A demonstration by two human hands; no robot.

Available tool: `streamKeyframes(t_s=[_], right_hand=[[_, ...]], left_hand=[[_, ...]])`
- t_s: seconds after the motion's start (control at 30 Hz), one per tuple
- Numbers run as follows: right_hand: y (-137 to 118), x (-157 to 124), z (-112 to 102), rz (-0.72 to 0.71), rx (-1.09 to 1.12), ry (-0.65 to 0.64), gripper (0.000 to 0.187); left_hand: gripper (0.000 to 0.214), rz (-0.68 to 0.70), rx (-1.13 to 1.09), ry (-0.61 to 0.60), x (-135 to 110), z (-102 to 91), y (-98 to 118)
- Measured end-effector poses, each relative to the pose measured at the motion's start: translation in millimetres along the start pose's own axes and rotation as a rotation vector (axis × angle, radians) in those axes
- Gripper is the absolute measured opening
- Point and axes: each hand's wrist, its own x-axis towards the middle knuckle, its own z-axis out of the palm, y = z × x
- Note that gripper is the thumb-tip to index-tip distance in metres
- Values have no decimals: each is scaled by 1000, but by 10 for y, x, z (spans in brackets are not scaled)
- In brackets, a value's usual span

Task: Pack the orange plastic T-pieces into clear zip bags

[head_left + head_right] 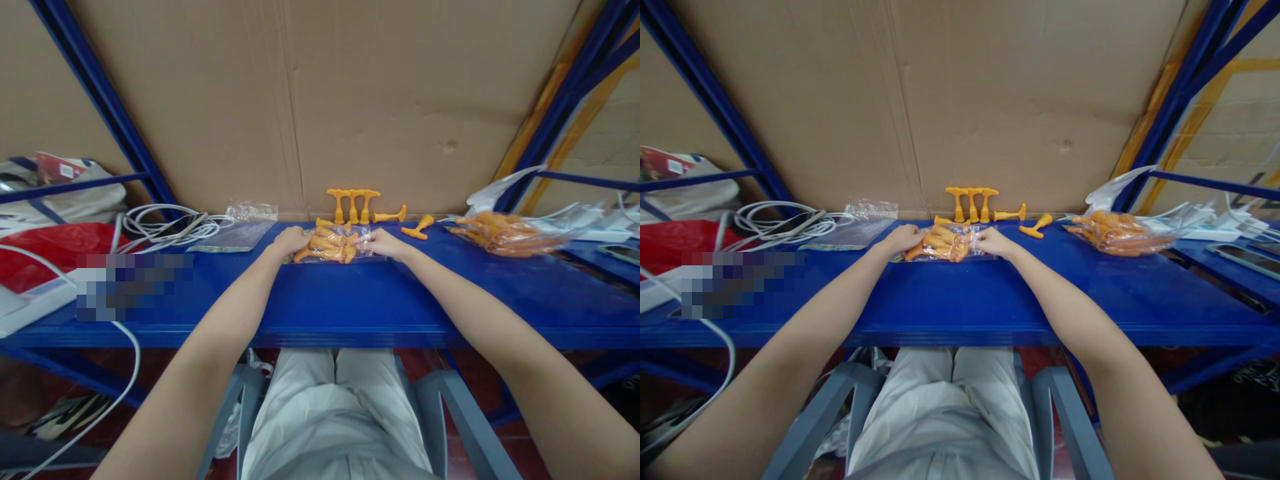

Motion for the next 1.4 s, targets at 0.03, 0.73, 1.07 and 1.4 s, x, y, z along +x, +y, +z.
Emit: streamKeyframes(t_s=[0.03,0.73,1.07,1.4], right_hand=[[7,13,13,-53,-22,-26,29],[220,260,154,-318,-332,66,26],[148,249,172,-357,-420,26,34],[266,269,140,-289,-60,83,37]], left_hand=[[58,8,10,-3,-5,0,3],[79,58,43,-33,-61,-11,94],[76,63,48,-19,-77,-6,106],[77,68,30,3,-48,26,71]])
